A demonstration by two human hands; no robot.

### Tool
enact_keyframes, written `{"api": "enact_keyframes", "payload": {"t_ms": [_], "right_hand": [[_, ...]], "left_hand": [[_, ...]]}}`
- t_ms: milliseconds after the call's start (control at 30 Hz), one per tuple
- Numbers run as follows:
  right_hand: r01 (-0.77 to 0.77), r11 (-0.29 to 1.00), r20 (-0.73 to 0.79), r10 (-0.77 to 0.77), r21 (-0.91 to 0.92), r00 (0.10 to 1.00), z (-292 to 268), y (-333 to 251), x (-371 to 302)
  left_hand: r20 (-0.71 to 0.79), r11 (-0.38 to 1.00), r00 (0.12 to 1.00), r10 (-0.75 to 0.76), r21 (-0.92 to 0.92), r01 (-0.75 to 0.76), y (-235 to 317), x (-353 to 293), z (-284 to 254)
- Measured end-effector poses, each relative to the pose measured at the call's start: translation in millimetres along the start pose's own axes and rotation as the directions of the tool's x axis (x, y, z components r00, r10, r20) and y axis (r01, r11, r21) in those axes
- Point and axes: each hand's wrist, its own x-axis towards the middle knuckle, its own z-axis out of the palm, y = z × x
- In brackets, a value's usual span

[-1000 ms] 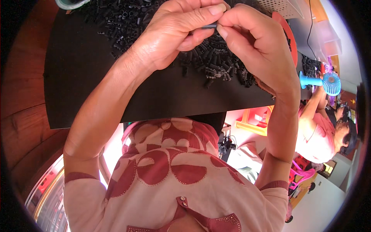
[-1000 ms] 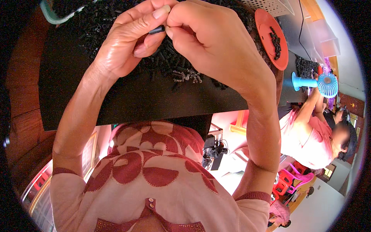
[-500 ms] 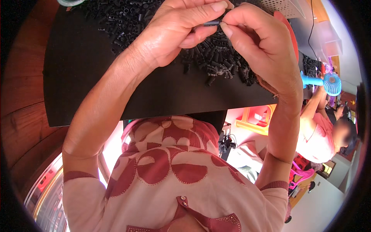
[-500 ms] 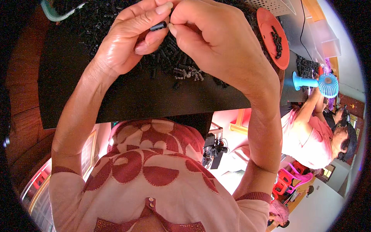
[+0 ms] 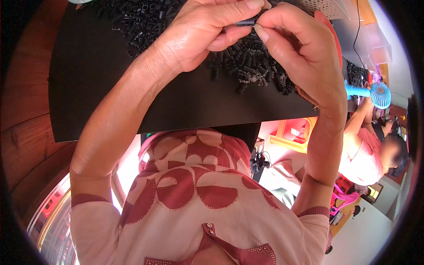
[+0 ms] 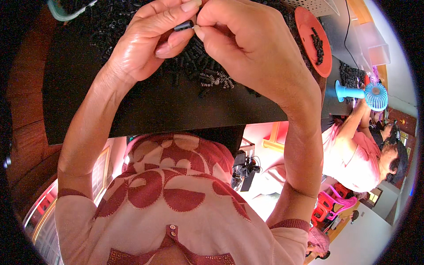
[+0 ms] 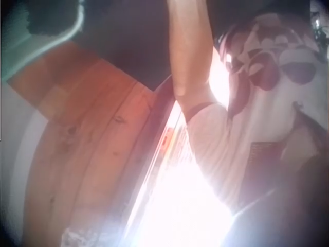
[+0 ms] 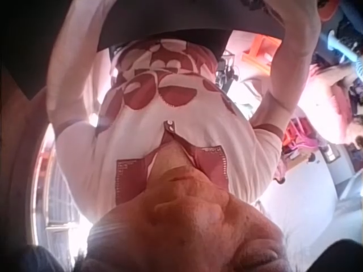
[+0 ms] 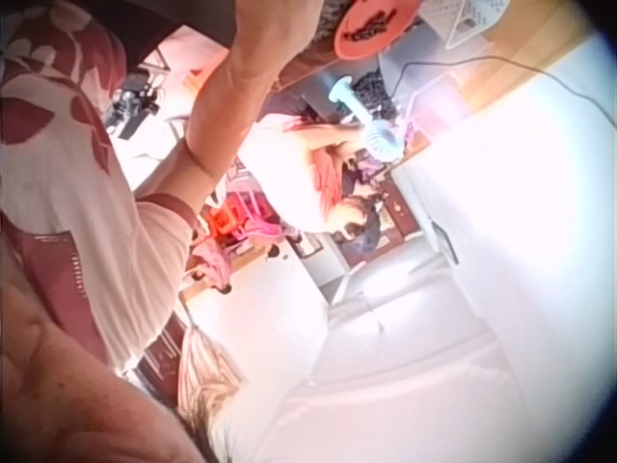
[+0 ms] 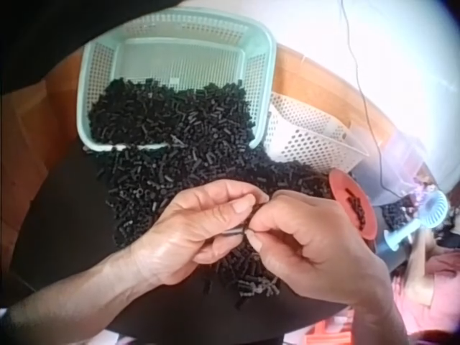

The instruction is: The person assembles or inspects small black plastic components by hand at a workbench.

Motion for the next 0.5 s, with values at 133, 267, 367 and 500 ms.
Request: {"api": "enact_keyframes", "payload": {"t_ms": [133,267,367,500], "right_hand": [[0.001,0.998,-0.012,0.000,0.055,1.000,0,0,0],[0.025,0.999,-0.015,-0.024,0.032,1.000,2,3,0],[0.028,0.998,-0.033,-0.026,0.060,0.999,5,7,-2],[0.034,0.991,-0.095,-0.022,0.129,0.995,12,12,-7]], "left_hand": [[-0.003,1.000,1.000,-0.005,-0.002,0.005,0,1,-1],[-0.026,0.999,0.999,-0.020,0.027,0.021,-1,2,-2],[-0.093,0.996,0.994,-0.064,0.051,0.069,-2,2,-2],[-0.130,0.994,0.988,-0.079,0.064,0.088,-3,2,-2]]}}
